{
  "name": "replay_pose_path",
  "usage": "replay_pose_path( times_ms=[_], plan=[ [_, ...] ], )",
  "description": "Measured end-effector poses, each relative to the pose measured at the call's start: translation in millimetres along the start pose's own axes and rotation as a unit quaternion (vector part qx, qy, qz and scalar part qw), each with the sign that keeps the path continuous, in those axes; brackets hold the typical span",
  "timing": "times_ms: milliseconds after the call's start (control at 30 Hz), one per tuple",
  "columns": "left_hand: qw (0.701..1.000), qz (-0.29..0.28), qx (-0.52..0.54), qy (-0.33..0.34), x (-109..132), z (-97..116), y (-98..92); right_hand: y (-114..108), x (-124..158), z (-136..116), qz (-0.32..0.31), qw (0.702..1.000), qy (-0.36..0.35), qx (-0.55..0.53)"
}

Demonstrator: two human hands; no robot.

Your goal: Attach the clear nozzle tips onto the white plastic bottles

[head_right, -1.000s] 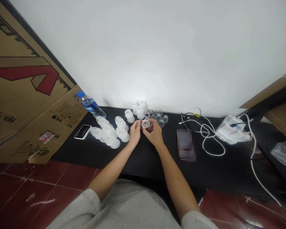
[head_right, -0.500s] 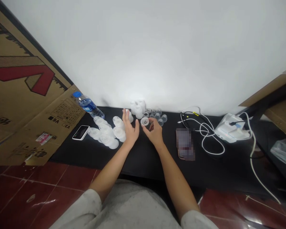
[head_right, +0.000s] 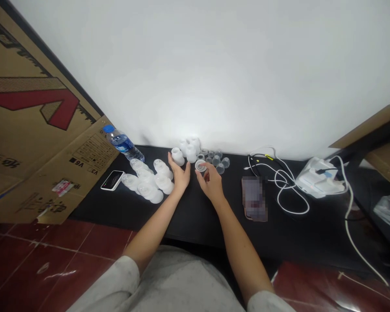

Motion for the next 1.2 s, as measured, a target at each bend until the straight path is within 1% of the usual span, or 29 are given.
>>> replay_pose_path(
  times_ms=[100, 233, 400, 533, 700, 900, 967, 1100, 1200],
  plan=[
    [1.000, 0.000, -0.001, -0.015, -0.2, -4.5, 1.8, 0.3, -0.2, -5.0, -0.012, 0.999, -0.035, 0.016],
    [0.999, 0.022, -0.002, -0.026, -0.3, -6.3, 0.4, 0.7, -1.2, -8.8, -0.022, 0.997, -0.067, 0.019],
    [0.999, 0.038, 0.006, -0.016, 0.2, -4.4, -0.8, 3.9, -0.2, -2.8, -0.056, 0.997, -0.038, 0.032],
    [0.999, 0.020, 0.024, 0.014, 0.8, -1.9, 1.2, 4.5, 0.9, -0.9, -0.064, 0.997, -0.025, 0.034],
    [0.999, -0.013, 0.019, 0.023, 2.0, -2.3, 3.0, 3.6, 0.7, -2.3, -0.058, 0.997, -0.029, 0.039],
    [0.999, -0.006, 0.023, 0.033, 4.6, 3.6, -2.4, 2.3, -0.1, -6.0, -0.042, 0.997, -0.060, 0.019],
    [0.999, -0.006, 0.031, 0.036, 6.3, 8.1, -5.3, 2.7, 0.4, -4.7, -0.042, 0.997, -0.054, 0.027],
    [0.998, -0.010, 0.048, 0.042, 10.8, 17.9, -10.4, 2.5, 2.9, 3.8, -0.030, 0.999, -0.013, 0.037],
    [0.997, -0.011, 0.059, 0.047, 13.2, 24.3, -13.4, 0.3, 3.6, 6.7, -0.011, 0.999, -0.017, 0.032]
  ],
)
Point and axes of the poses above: each hand's wrist, its own x-axis away from the middle knuckle, its own y-axis out of the palm, z = x × y, the point moved 5 cm from there along -x, towards the middle knuckle, and after that the axes turned 4 degrees about z, right-handed, at the moved point
